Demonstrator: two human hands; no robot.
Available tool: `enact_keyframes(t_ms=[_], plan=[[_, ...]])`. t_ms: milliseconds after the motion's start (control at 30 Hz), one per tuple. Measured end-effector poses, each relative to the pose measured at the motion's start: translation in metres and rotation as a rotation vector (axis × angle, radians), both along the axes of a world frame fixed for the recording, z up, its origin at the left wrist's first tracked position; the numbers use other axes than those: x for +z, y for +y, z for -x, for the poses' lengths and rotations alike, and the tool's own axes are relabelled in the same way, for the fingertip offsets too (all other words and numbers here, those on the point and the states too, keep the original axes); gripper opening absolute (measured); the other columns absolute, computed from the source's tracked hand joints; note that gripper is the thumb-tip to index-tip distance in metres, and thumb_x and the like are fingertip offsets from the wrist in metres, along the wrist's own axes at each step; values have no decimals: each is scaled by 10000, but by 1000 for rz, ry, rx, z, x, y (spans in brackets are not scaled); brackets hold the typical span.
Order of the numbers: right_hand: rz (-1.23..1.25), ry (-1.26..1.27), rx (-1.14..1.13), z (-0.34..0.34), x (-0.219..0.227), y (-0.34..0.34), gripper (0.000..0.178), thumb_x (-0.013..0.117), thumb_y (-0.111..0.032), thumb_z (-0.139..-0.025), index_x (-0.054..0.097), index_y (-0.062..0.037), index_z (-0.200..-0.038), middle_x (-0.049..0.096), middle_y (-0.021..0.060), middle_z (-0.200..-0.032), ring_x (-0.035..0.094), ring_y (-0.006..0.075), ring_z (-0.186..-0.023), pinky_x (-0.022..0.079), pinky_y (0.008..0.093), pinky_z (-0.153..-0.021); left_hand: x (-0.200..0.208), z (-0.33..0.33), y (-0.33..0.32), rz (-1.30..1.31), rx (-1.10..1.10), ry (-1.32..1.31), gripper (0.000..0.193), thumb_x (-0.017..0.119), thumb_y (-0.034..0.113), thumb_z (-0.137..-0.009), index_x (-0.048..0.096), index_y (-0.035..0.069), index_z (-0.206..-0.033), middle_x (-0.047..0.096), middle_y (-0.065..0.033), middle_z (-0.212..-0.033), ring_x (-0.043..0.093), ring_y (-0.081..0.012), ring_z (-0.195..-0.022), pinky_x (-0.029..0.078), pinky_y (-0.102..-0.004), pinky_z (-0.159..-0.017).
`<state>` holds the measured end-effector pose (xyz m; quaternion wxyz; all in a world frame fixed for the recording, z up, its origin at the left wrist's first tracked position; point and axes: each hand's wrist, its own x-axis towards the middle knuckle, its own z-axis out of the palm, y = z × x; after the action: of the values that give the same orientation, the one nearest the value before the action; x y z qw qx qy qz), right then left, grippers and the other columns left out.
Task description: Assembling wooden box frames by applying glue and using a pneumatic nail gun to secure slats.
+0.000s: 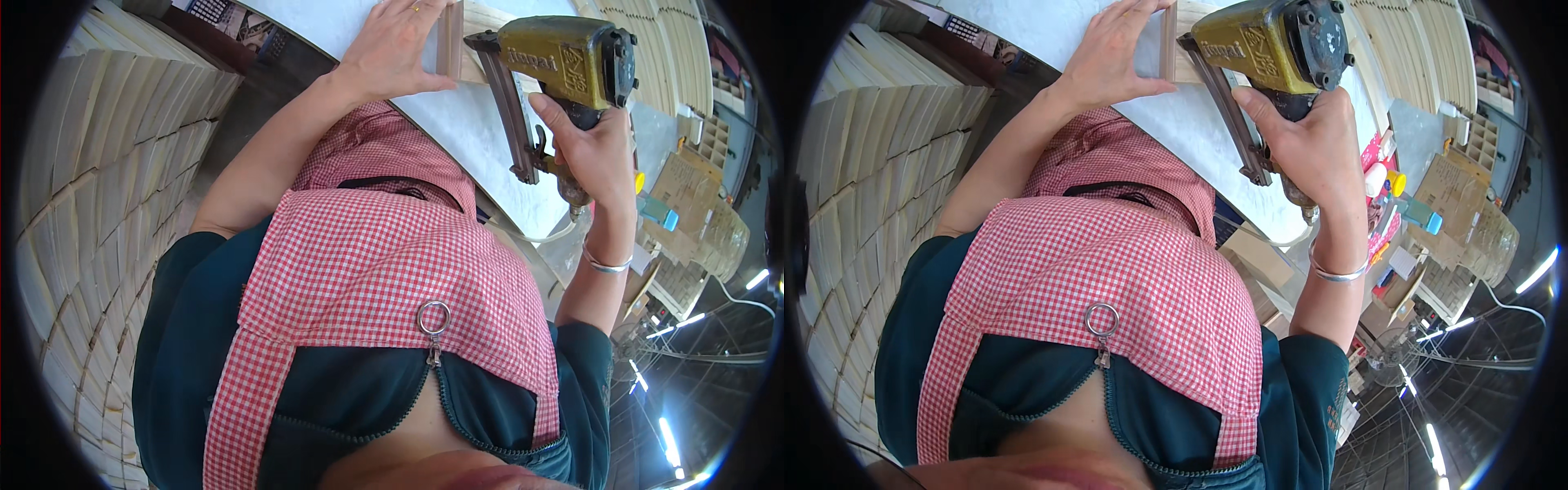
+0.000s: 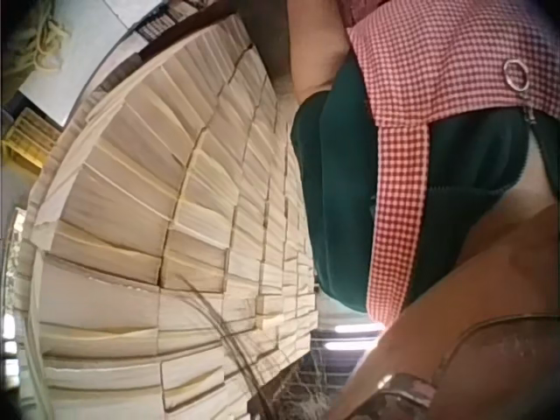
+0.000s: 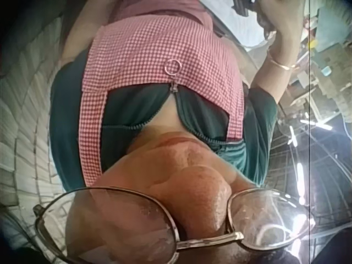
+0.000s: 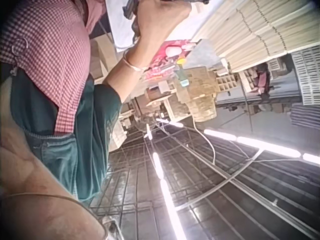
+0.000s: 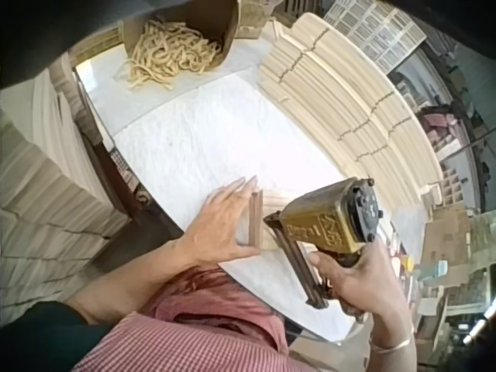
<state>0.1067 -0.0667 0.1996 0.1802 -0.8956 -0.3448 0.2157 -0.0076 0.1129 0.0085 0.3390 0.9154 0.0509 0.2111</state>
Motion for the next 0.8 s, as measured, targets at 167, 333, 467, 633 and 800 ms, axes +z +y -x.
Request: enact_keyframes(t_ms=[167, 333, 467, 633, 800], plan=[[-81, -33, -332, 8, 4, -32, 350, 810, -245, -844, 708, 48, -1004, 659, 82, -666, 560, 127, -494, 445, 237, -458, -15, 4, -8, 85, 15, -132, 1048, 727, 571, -820, 267, 2, -1569, 347, -243, -1553, 318, -397, -1452, 250, -522, -1182], [-132, -172, -733, -20, -13, -133, 367, 781, -307, -876, 683, 34, -969, 594, 44, -604, 522, 98, -448, 416, 212, -420, -31, 33, -24, -356, 32, -373, 460, 764, 231, -841, 635, 72, -1253, 576, -86, -1367, 524, -239, -1302, 404, -433, -1125], [-84, -252, -920, -50, -37, -238, 411, 785, -342, -863, 678, 28, -1007, 637, 93, -669, 607, 172, -525, 496, 281, -492, -33, 31, -26, -407, -137, -423, 488, 772, 148, -817, 642, 57, -1279, 586, -67, -1369, 547, -238, -1281, 436, -411, -1122], [292, -536, -977, -90, -85, -376, 460, 773, -379, -849, 678, 29, -1040, 702, 171, -825, 701, 314, -749, 564, 405, -681, -21, 30, -27, -353, -157, -394, 417, 725, 170, -858, 656, 27, -1244, 622, -83, -1297, 582, -232, -1225, 448, -361, -1101], [369, -543, -1025, -88, -119, -389, 510, 755, -415, -853, 669, 32, -1082, 706, 197, -940, 694, 359, -844, 555, 437, -760, -20, 32, -32, -342, -132, -350, 425, 723, 146, -849, 655, 18, -1248, 623, -87, -1293, 600, -237, -1199, 491, -350, -1053]])
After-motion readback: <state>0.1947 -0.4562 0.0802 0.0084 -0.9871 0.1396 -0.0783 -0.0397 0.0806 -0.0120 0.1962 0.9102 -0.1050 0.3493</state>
